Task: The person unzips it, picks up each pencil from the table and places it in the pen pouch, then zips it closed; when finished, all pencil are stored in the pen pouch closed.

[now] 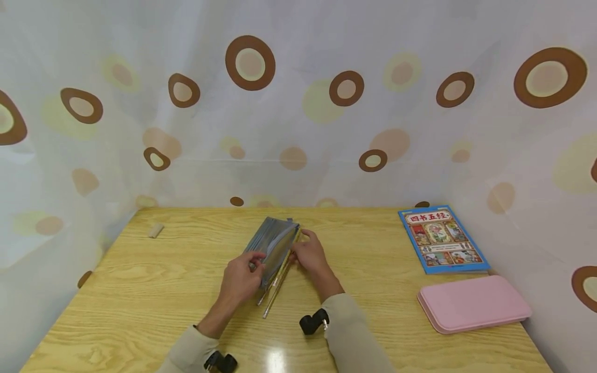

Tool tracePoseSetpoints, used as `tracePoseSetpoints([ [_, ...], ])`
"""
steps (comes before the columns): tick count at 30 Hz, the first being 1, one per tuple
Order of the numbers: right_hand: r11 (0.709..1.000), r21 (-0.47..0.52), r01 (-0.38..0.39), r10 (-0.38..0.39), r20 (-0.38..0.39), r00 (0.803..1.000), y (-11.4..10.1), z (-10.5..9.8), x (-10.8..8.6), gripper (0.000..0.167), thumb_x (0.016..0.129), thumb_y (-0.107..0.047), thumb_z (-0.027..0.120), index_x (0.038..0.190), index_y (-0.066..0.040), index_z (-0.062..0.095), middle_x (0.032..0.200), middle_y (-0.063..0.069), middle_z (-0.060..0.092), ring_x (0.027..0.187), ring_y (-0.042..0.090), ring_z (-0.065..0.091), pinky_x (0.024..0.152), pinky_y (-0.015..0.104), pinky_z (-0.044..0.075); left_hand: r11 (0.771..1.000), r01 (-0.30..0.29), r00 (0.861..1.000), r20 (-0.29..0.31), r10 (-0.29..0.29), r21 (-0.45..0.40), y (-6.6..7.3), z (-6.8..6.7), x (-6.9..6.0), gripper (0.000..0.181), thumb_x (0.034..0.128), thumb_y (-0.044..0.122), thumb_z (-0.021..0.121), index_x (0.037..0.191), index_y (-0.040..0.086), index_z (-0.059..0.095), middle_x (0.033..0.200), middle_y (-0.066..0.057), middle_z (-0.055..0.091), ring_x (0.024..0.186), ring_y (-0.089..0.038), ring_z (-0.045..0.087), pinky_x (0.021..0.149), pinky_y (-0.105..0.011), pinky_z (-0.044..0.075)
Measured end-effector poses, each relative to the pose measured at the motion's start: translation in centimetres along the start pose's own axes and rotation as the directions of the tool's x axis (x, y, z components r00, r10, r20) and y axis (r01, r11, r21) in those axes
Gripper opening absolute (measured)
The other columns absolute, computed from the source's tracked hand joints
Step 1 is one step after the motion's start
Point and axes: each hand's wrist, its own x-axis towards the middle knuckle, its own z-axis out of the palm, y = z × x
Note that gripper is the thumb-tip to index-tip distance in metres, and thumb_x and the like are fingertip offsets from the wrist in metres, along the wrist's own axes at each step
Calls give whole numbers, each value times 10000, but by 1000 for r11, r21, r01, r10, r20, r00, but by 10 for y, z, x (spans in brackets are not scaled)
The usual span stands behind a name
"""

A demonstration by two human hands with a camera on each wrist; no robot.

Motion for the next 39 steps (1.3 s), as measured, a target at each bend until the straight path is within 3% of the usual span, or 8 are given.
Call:
tracePoseSetpoints([
  [3, 1000, 5, -25, 25, -3, 1000, -4, 8, 2, 672, 902, -133, 600, 1487, -115, 271, 814, 79, 691, 557, 108, 582, 523, 221, 444, 1000, 5, 1000, 10, -5, -1, -1, 1, 0, 212, 850, 170, 664, 1057, 159, 707, 821, 56, 645, 473, -30, 437, 401, -211, 345],
  [9, 997, 22, -75, 75, -31, 997, -8, 19, 4, 692, 894, -118, 581, 1499, -118, 245, 919, 79, 651, 579, 91, 592, 512, 206, 440, 1000, -11, 1000, 25, 11, -7, -1, 1, 0, 218, 860, 165, 650, 1069, 133, 703, 846, 28, 647, 459, -25, 427, 389, -202, 342],
  [17, 995, 17, -97, 98, -97, 990, -11, 22, 12, 677, 851, -99, 571, 1480, -102, 320, 705, 33, 628, 540, 118, 587, 482, 223, 381, 1000, -4, 1000, 15, 4, -2, 1, 0, 0, 210, 851, 160, 662, 1054, 140, 710, 836, 30, 647, 479, -28, 443, 400, -209, 350],
  [20, 997, 3, -79, 78, -114, 990, -11, 24, 13, 662, 835, -73, 563, 1463, -81, 354, 749, 63, 646, 535, 119, 592, 482, 217, 371, 1000, -2, 1000, 9, 2, 6, 1, 0, 0, 206, 848, 164, 664, 1048, 149, 712, 828, 40, 644, 491, -27, 449, 407, -213, 353],
  [29, 999, -24, -45, 43, -80, 996, -11, 27, 5, 583, 879, -77, 575, 1436, -79, 404, 1092, 187, 664, 642, 122, 670, 525, 226, 446, 1000, 0, 1000, -6, 0, -1, -1, 1, 0, 203, 850, 159, 665, 1048, 148, 710, 813, 41, 649, 472, -25, 442, 393, -213, 344],
  [34, 999, -20, -39, 38, -53, 998, -11, 26, 3, 467, 901, -68, 567, 1364, -76, 508, 1112, 175, 640, 666, 131, 683, 525, 228, 472, 1000, -10, 1000, -14, 10, -4, -2, 0, 0, 205, 849, 153, 667, 1049, 141, 707, 808, 39, 647, 475, -27, 440, 398, -213, 344],
  [39, 998, -61, -3, -1, -62, 998, -9, 26, 1, 393, 886, -63, 549, 1278, -61, 579, 1012, 117, 627, 665, 145, 674, 539, 244, 472, 1000, 0, 1000, -12, 0, -5, -3, -1, 0, 203, 851, 162, 666, 1049, 152, 707, 795, 56, 636, 501, -23, 463, 414, -212, 356],
])
